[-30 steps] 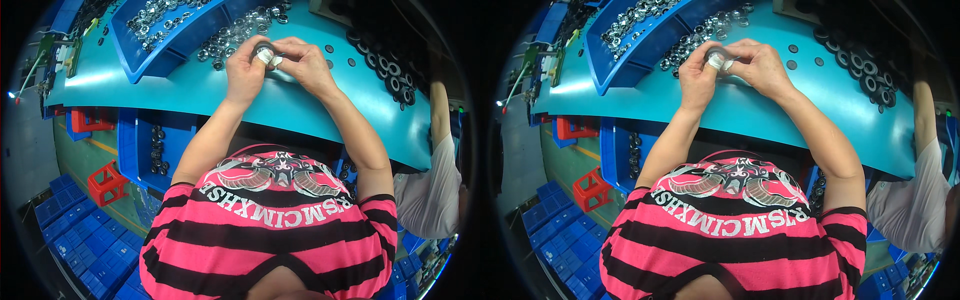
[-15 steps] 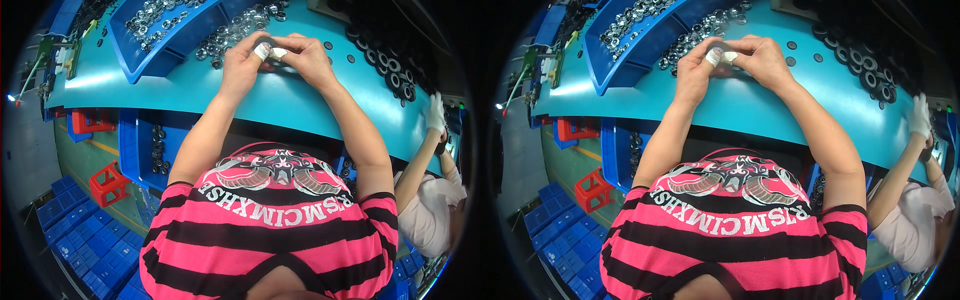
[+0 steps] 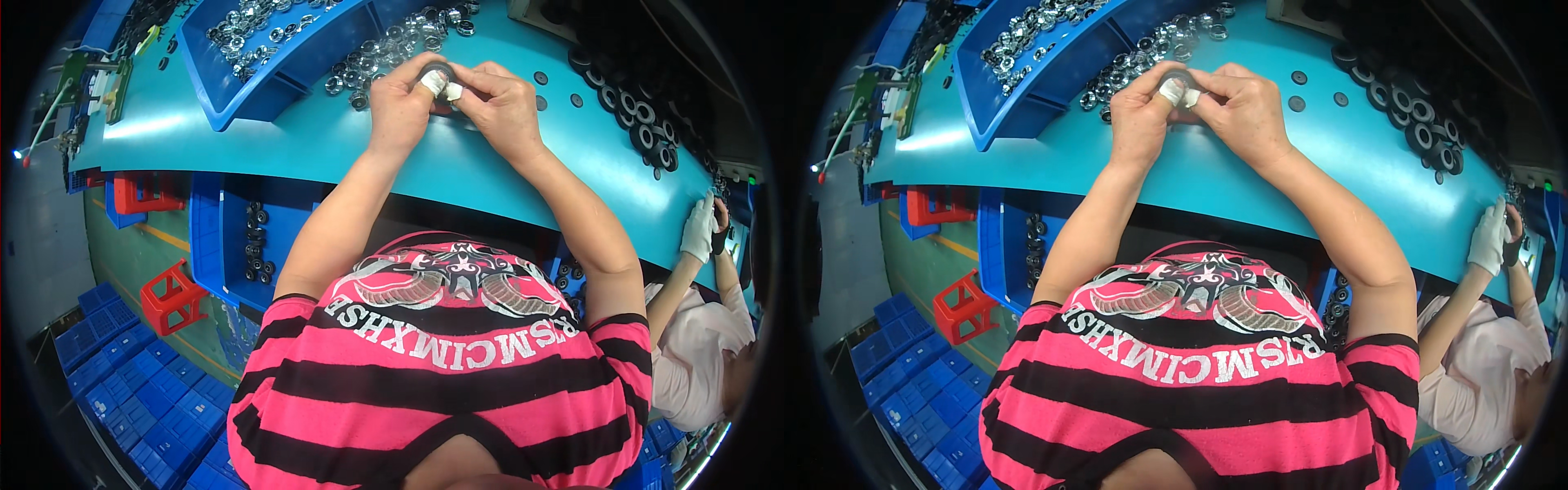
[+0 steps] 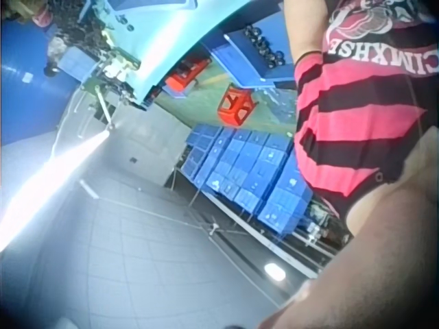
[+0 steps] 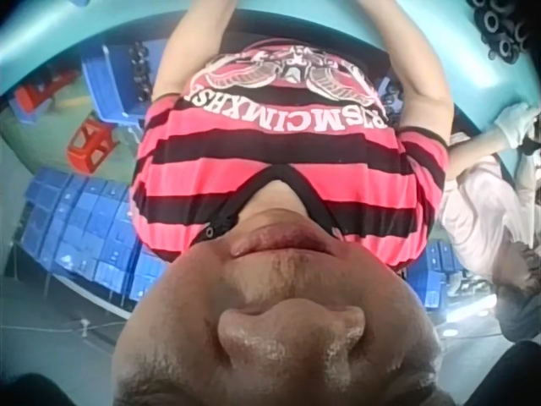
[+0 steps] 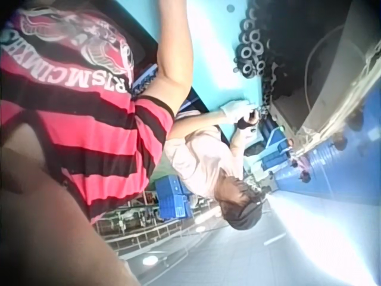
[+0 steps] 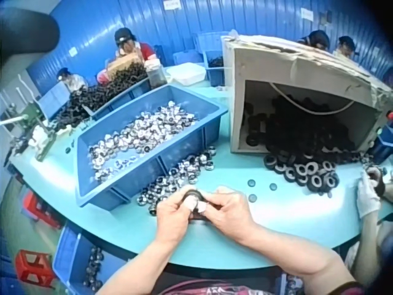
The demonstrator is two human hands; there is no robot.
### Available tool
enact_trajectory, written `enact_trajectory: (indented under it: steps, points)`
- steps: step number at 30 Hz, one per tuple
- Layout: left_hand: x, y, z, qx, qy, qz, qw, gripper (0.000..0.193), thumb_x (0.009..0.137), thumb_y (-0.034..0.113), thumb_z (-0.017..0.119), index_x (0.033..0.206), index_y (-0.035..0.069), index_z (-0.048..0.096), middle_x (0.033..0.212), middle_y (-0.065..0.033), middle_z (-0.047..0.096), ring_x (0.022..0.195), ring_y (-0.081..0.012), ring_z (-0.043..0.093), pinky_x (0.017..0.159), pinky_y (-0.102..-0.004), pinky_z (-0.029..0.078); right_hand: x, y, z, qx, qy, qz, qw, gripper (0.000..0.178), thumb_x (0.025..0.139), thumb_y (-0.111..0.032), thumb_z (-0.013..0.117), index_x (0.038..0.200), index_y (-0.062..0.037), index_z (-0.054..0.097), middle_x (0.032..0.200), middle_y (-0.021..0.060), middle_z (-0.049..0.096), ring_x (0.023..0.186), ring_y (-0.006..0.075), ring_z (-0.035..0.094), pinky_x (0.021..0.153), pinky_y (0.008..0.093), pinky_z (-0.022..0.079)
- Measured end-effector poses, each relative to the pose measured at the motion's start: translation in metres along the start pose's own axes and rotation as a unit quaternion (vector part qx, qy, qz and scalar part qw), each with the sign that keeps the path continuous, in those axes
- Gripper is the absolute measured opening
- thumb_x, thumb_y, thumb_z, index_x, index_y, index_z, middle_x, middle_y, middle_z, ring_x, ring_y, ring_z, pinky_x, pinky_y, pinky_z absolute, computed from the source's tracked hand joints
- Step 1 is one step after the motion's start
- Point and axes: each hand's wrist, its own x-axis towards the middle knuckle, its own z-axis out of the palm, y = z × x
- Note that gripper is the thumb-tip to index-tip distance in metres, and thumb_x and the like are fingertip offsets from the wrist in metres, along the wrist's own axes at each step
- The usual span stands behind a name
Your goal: The worker is assembling small mechanical components consisting of metal rings and rubber gaskets at a factory workbench.
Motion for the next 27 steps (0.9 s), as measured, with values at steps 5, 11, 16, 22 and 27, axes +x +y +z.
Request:
enact_trajectory:
  steps: [5, 11, 16, 22, 27]
  points:
    - [0.001, -0.003, -0.006, -0.045, -0.039, -0.032, 0.998, 0.028, 0.099, 0.012, 0.058, 0.126, 0.004, 0.064, 0.100, -0.0068, 0.068, 0.079, -0.0124, 0.066, 0.064, -0.0278, 0.061, 0.005, 0.001, -0.001, 0.048, -0.024, 0.037, 0.998, 0.029, 0.081, -0.016, 0.075, 0.109, -0.0127, 0.078, 0.076, 0.0059, 0.067, 0.066, 0.0141, 0.061, 0.061, 0.0290, 0.050]
    - [0.008, 0.006, -0.017, -0.048, -0.122, -0.094, 0.987, 0.035, 0.103, 0.022, 0.058, 0.134, 0.006, 0.057, 0.103, -0.0071, 0.065, 0.073, -0.0143, 0.064, 0.062, -0.0317, 0.062, 0.009, 0.015, -0.007, 0.121, -0.079, 0.087, 0.986, 0.029, 0.082, -0.016, 0.076, 0.110, -0.0102, 0.078, 0.088, 0.0056, 0.071, 0.075, 0.0123, 0.064, 0.067, 0.0281, 0.052]
    - [0.010, 0.005, -0.022, -0.084, -0.155, -0.107, 0.979, 0.036, 0.101, 0.025, 0.061, 0.131, 0.006, 0.059, 0.099, -0.0071, 0.065, 0.068, -0.0134, 0.062, 0.055, -0.0309, 0.061, 0.012, 0.015, -0.013, 0.198, -0.112, 0.138, 0.964, 0.030, 0.082, -0.016, 0.077, 0.111, -0.0079, 0.077, 0.095, 0.0067, 0.073, 0.082, 0.0132, 0.067, 0.073, 0.0274, 0.053]
    - [0.010, -0.001, -0.002, -0.036, -0.062, -0.050, 0.996, 0.024, 0.098, 0.014, 0.065, 0.119, 0.003, 0.067, 0.078, -0.0008, 0.060, 0.057, -0.0062, 0.049, 0.046, -0.0244, 0.047, 0.008, 0.012, -0.011, 0.124, -0.089, 0.120, 0.981, 0.033, 0.082, -0.022, 0.080, 0.113, -0.0138, 0.078, 0.090, 0.0065, 0.071, 0.077, 0.0141, 0.065, 0.071, 0.0281, 0.052]
    - [0.009, 0.007, 0.011, 0.015, -0.001, -0.038, 0.999, 0.019, 0.097, 0.011, 0.065, 0.113, 0.003, 0.071, 0.073, 0.0005, 0.060, 0.054, -0.0050, 0.049, 0.045, -0.0219, 0.043, 0.004, 0.010, -0.007, 0.143, -0.054, 0.131, 0.979, 0.031, 0.083, -0.024, 0.078, 0.113, -0.0159, 0.078, 0.083, 0.0060, 0.068, 0.072, 0.0129, 0.060, 0.067, 0.0287, 0.049]
